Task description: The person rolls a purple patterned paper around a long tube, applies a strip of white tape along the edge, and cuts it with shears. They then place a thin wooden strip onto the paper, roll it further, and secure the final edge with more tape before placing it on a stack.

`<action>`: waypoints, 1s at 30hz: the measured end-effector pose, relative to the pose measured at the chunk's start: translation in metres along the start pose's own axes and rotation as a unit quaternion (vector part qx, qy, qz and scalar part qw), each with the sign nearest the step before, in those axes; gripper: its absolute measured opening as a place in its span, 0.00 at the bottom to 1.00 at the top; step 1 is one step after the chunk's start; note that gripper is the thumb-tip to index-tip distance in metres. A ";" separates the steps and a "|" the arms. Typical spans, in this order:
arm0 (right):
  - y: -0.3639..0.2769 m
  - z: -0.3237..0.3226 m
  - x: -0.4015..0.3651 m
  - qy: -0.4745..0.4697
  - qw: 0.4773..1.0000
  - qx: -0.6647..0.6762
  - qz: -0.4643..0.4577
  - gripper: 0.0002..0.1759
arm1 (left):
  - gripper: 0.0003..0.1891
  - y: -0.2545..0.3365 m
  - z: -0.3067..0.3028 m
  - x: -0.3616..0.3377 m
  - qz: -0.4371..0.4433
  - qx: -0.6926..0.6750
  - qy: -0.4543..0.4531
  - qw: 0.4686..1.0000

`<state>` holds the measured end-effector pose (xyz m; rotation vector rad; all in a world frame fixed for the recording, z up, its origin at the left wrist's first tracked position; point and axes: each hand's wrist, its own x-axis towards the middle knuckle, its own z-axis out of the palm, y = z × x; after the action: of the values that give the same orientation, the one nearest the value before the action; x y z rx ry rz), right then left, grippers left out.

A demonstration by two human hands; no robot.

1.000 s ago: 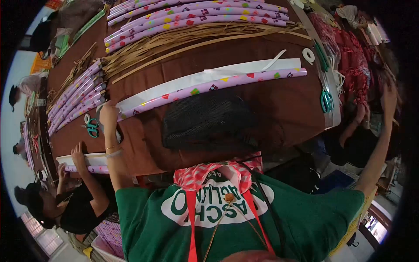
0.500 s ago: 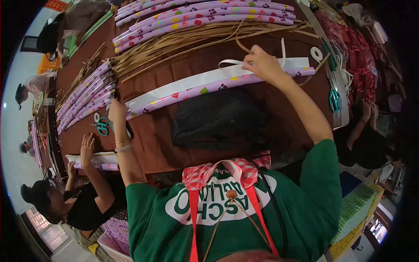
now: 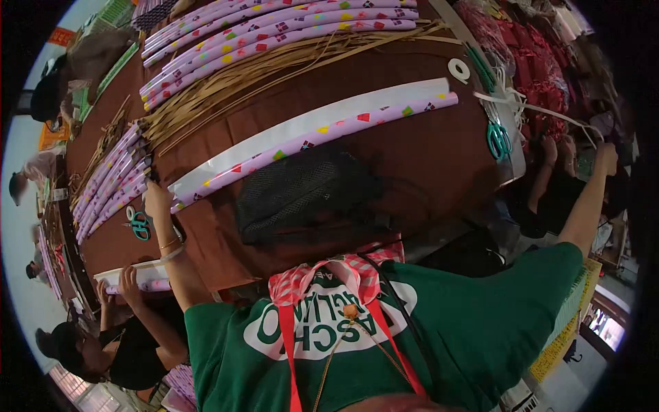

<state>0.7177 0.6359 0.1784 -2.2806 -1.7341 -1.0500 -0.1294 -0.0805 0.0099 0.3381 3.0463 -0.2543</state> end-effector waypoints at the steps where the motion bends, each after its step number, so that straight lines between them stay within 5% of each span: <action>1: 0.008 0.000 0.002 -0.068 0.992 0.019 0.109 0.22 | 0.31 0.000 0.000 -0.001 0.002 -0.002 -0.001 1.000; 2: 0.015 0.000 0.004 -0.134 0.966 0.039 0.217 0.25 | 0.32 -0.001 0.000 -0.002 0.005 -0.007 0.005 1.000; 3: 0.015 0.006 -0.001 -0.133 0.966 0.037 0.220 0.25 | 0.32 -0.001 0.000 -0.003 0.009 -0.012 0.011 1.000; 5: 0.005 0.021 -0.014 -0.136 0.981 -0.013 0.136 0.22 | 0.29 0.000 0.002 -0.003 0.000 -0.020 0.014 1.000; 6: -0.028 -0.033 -0.053 -0.181 0.972 0.121 0.095 0.23 | 0.26 0.000 -0.001 -0.007 0.005 -0.026 0.014 1.000; 8: -0.040 0.000 -0.038 -0.222 0.960 0.118 -0.126 0.17 | 0.23 0.000 0.000 -0.010 0.008 -0.033 0.011 0.999; 12: -0.115 -0.039 -0.084 -0.095 0.962 0.127 -0.223 0.17 | 0.19 -0.024 0.018 0.002 0.043 -0.081 0.056 0.994; 15: -0.147 -0.144 -0.139 0.057 0.927 0.255 -0.270 0.20 | 0.15 -0.013 -0.009 -0.025 0.026 -0.097 0.137 0.986; 16: -0.157 -0.192 -0.170 0.051 0.892 0.337 -0.297 0.22 | 0.15 -0.015 -0.009 -0.029 0.048 -0.102 0.205 0.972; 17: -0.168 -0.253 -0.210 -0.034 0.803 0.495 -0.331 0.21 | 0.14 -0.010 -0.017 -0.031 0.113 -0.130 0.265 0.949; 20: -0.179 -0.348 -0.295 -0.448 0.511 0.615 -0.399 0.17 | 0.12 0.059 -0.079 -0.095 0.223 -0.393 0.225 0.863; 21: -0.185 -0.364 -0.322 -0.510 0.402 0.633 -0.422 0.15 | 0.10 0.076 -0.088 -0.113 0.259 -0.470 0.210 0.817; 23: -0.199 -0.379 -0.361 -0.628 0.290 0.598 -0.405 0.14 | 0.09 0.112 -0.116 -0.159 0.301 -0.604 0.041 0.737; 25: -0.213 -0.385 -0.380 -0.690 0.215 0.535 -0.438 0.14 | 0.09 0.128 -0.132 -0.192 0.266 -0.682 -0.133 0.668; 27: -0.225 -0.384 -0.396 -0.706 0.165 0.511 -0.461 0.15 | 0.10 0.136 -0.123 -0.201 0.353 -0.648 -0.061 0.672; 29: -0.231 -0.390 -0.406 -0.734 0.148 0.486 -0.450 0.16 | 0.12 0.129 -0.117 -0.205 0.399 -0.624 -0.109 0.663; 30: -0.233 -0.391 -0.410 -0.735 0.144 0.481 -0.457 0.16 | 0.18 0.125 -0.117 -0.209 0.411 -0.647 -0.214 0.606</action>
<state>0.2831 0.2037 0.1683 -0.2889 -2.2623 2.7365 0.0964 0.0155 0.1230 1.1317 1.5660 1.5128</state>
